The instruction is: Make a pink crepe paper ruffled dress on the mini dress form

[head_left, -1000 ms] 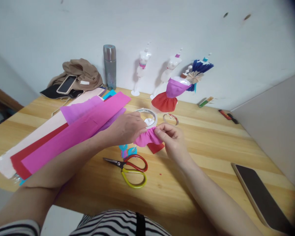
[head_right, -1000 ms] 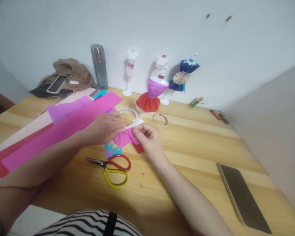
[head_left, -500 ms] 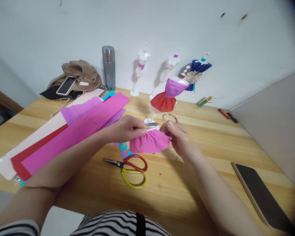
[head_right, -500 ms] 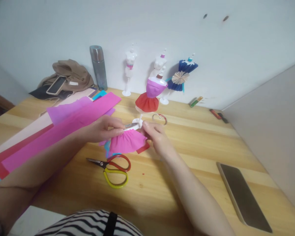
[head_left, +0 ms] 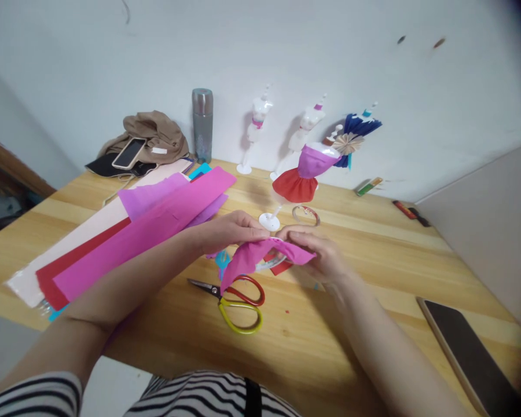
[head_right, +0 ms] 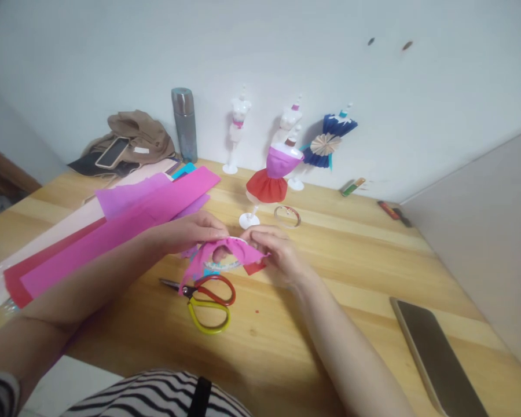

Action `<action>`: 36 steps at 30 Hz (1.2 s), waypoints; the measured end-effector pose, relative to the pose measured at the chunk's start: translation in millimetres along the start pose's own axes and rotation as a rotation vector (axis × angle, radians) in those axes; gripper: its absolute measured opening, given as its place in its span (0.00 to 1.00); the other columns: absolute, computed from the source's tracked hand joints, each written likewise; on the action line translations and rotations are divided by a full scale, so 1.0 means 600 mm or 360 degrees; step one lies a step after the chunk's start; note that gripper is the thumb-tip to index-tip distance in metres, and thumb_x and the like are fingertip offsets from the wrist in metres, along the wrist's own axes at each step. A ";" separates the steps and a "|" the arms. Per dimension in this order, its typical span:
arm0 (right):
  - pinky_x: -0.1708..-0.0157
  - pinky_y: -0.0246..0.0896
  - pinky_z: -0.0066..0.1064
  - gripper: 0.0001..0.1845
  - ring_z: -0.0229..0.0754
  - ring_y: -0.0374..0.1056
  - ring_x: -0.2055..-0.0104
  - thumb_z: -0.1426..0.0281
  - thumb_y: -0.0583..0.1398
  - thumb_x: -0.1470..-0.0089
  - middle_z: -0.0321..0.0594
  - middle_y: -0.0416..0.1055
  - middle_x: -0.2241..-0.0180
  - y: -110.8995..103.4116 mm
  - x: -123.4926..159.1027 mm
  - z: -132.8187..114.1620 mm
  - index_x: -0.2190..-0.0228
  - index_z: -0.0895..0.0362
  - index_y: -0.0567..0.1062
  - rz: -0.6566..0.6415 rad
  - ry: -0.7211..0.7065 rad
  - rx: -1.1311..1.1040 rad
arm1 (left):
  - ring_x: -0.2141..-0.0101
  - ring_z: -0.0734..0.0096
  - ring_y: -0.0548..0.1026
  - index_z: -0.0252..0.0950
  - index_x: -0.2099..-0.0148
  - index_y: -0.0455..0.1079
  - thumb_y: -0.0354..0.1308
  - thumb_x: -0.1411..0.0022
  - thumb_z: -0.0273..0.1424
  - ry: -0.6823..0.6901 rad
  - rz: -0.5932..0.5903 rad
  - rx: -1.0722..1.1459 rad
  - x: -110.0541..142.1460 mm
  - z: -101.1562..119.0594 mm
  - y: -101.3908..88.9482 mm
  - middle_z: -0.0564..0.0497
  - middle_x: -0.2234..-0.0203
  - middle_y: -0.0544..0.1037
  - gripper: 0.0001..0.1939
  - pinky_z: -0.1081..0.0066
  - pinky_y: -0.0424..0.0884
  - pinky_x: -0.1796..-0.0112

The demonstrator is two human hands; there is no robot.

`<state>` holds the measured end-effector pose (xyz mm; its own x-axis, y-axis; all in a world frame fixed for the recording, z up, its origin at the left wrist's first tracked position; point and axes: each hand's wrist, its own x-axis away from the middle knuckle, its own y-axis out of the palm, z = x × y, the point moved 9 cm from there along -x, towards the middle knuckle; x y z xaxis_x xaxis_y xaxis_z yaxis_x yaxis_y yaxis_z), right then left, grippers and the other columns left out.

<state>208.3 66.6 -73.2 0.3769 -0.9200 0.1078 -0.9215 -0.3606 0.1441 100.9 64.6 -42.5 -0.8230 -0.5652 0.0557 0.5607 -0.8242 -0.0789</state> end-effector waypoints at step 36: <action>0.80 0.57 0.31 0.06 0.37 0.59 0.81 0.66 0.63 0.53 0.36 0.69 0.80 -0.026 0.009 -0.054 0.73 0.55 0.78 0.0327 -0.0524 -0.0003 | 0.80 0.76 0.70 0.30 0.68 0.72 0.52 0.34 0.30 -0.0280 0.1258 0.1088 0.018 -0.085 -0.139 0.51 0.80 0.73 0.12 0.76 0.65 0.75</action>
<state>227.6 72.5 -43.3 0.1337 -0.9732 -0.1872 -0.9745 -0.1635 0.1540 40.6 128.7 -86.0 -0.2083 -0.9008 0.3810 0.9078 -0.0332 0.4180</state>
